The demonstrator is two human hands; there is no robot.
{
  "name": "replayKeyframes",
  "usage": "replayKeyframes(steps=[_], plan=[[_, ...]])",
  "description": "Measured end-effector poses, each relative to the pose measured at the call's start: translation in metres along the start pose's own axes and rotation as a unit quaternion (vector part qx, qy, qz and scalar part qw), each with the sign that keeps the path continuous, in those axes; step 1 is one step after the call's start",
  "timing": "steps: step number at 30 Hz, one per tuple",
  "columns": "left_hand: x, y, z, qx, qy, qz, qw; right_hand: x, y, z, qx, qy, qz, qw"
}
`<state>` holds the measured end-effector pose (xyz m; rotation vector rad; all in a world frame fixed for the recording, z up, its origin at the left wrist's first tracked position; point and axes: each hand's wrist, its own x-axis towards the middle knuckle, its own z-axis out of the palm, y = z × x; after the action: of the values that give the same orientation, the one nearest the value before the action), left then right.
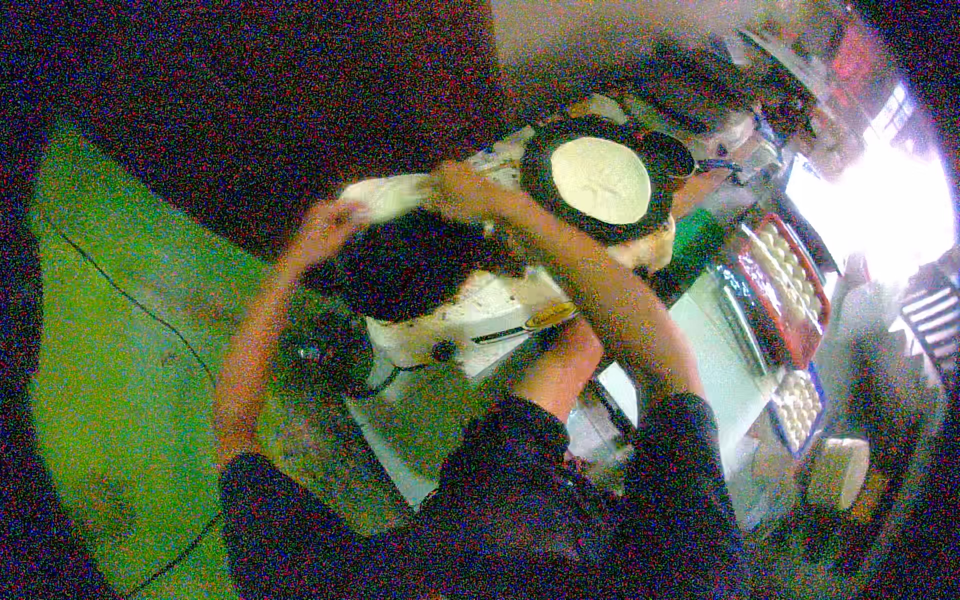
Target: The person uses a rolling pin to flatten dough balls on a board, places them onto a heated flat-top stove by hand, and flips them using a wooden spatula before stacking the cooked flatbreads onto a plate.
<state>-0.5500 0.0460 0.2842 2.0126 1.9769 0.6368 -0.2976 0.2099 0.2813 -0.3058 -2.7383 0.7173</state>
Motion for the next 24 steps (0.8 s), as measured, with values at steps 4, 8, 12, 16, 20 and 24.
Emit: replayKeyframes(steps=[4, 8, 12, 16, 20, 24], plan=[[-0.076, -0.056, 0.078, 0.087, -0.161, 0.107, 0.977, -0.041, 0.002, 0.111, -0.088, -0.157, -0.035, 0.983], [-0.087, -0.018, 0.115, 0.014, -0.026, 0.060, 0.998, -0.063, -0.005, 0.145, -0.035, -0.075, -0.009, 0.997], [-0.081, -0.005, 0.122, -0.026, -0.090, -0.051, 0.994, -0.028, -0.051, 0.115, 0.047, -0.261, 0.086, 0.960], [-0.035, -0.025, 0.123, -0.003, -0.010, -0.026, 1.000, -0.007, 0.000, 0.163, 0.013, -0.013, 0.038, 0.999], [0.038, -0.064, 0.168, 0.143, 0.033, -0.005, 0.989, 0.028, 0.055, 0.163, -0.157, 0.060, 0.066, 0.984], [0.034, -0.091, 0.160, 0.219, 0.110, -0.051, 0.968, 0.039, 0.036, 0.152, -0.262, 0.027, 0.018, 0.964]])
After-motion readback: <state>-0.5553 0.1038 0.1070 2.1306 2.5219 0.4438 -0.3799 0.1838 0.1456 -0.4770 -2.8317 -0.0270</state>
